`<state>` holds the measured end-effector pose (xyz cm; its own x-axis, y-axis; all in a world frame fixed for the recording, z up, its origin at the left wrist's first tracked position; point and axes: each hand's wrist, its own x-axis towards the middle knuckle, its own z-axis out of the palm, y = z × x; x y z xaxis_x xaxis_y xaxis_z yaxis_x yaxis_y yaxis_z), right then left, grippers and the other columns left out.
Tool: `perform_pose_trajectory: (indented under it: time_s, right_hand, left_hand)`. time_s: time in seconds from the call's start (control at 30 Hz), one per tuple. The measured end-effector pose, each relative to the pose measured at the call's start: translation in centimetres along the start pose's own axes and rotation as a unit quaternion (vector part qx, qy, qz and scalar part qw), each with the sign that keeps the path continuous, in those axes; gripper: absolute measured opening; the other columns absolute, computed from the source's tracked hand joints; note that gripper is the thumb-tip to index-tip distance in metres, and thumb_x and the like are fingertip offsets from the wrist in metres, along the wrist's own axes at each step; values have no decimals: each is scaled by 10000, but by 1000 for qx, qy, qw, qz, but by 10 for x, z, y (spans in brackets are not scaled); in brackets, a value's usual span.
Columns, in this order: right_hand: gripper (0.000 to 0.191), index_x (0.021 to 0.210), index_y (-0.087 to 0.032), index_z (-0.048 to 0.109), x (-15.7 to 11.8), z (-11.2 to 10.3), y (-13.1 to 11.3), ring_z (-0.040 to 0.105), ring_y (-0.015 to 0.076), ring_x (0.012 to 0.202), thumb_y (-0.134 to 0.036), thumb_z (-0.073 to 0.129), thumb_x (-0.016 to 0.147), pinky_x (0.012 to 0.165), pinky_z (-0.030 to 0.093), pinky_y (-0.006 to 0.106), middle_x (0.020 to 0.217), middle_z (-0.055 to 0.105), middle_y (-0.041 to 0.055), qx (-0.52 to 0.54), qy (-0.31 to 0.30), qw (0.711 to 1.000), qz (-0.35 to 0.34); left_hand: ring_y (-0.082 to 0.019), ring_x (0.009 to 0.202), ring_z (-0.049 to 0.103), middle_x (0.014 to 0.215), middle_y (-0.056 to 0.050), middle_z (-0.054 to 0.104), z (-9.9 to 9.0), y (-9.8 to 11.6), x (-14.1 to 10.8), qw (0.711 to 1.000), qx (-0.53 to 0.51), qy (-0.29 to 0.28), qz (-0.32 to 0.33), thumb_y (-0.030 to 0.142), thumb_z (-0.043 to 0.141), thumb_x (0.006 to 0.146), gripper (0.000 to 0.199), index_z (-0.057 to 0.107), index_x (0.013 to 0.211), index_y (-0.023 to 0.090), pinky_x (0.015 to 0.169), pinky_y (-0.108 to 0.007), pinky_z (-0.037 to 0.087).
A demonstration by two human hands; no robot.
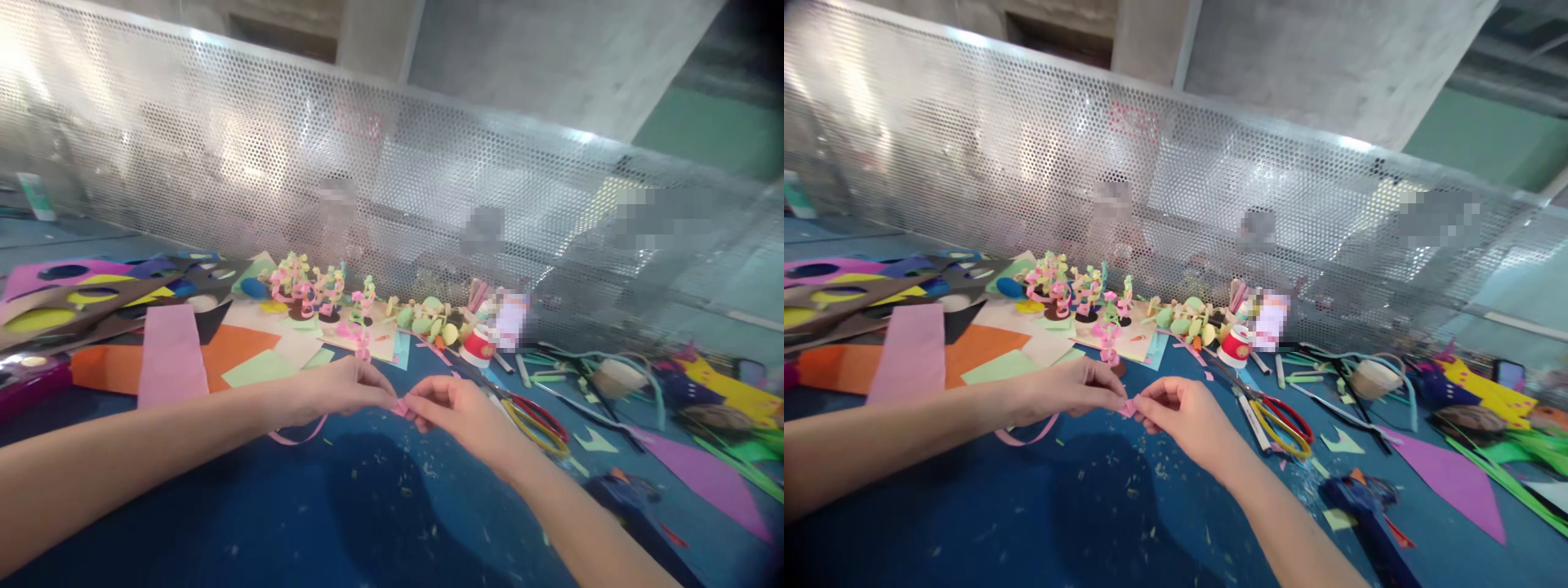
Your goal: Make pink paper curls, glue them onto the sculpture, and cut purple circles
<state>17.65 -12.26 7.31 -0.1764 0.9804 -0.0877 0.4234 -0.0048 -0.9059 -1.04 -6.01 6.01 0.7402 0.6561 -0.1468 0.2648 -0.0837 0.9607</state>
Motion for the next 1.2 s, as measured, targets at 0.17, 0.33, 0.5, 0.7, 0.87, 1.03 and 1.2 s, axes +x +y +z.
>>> perform_pose_trajectory:
  time_s: [0.17, 0.33, 0.5, 0.7, 0.87, 1.03, 1.2]
  right_hand:
    - [236, 775, -157, 653, -1, 0, -2, 561, 113, 621, -389, 614, 765, 650, 461, 255, 703, 651, 8, 13, -17, 1000, -12]
    - [243, 772, -157, 665, -2, 0, -1, 561, 112, 628, -380, 574, 801, 645, 466, 253, 754, 671, 32, 28, -25, 999, -17]
    - [227, 773, -157, 656, -2, 1, -2, 570, 116, 646, -367, 575, 801, 660, 471, 260, 752, 664, 31, 26, -23, 999, -11]
    - [231, 775, -161, 652, -2, 3, -4, 573, 119, 643, -380, 580, 791, 667, 462, 266, 739, 655, 21, 17, -13, 1000, 0]
    - [190, 783, -159, 629, -2, 2, -3, 557, 109, 628, -347, 618, 765, 655, 440, 250, 683, 626, -9, -3, -11, 1000, 6]
    - [204, 775, -159, 611, 0, 0, -1, 558, 110, 627, -362, 620, 758, 649, 436, 251, 673, 614, -13, -1, -8, 1000, -2]
    - [231, 768, -164, 599, -1, 0, -3, 567, 118, 632, -392, 623, 749, 665, 445, 264, 672, 615, -12, -6, -2, 1000, -7]
  left_hand:
    - [-73, 452, 182, 465, 70, 249, 0, 2, -2, 999, 30, 7, 12, 524, 621, 687, 379, 683, 714, 151, 436, -257, 102]
    - [-71, 483, 272, 513, 50, 395, 2, 2, -2, 997, 68, 34, 21, 471, 640, 681, 326, 719, 761, 165, 465, -237, 176]
    - [-70, 477, 277, 508, 53, 429, 3, 0, -1, 997, 53, 46, 25, 422, 644, 684, 261, 719, 719, 174, 480, -236, 200]
    - [-65, 447, 230, 464, 66, 380, 6, -3, 0, 997, 40, 64, 25, 432, 647, 678, 260, 710, 697, 181, 465, -246, 177]
    - [-63, 418, 241, 456, 72, 320, 2, -3, 1, 1000, -12, 14, 9, 487, 627, 685, 334, 629, 618, 159, 425, -230, 172]
    - [-86, 482, 423, 542, 28, 482, -3, -3, 2, 999, 27, -13, 39, 462, 624, 704, 311, 655, 724, 153, 504, -230, 333]
    - [-81, 490, 389, 548, 33, 457, -5, -1, 1, 997, 61, -21, 41, 466, 612, 716, 330, 681, 838, 167, 497, -219, 307]
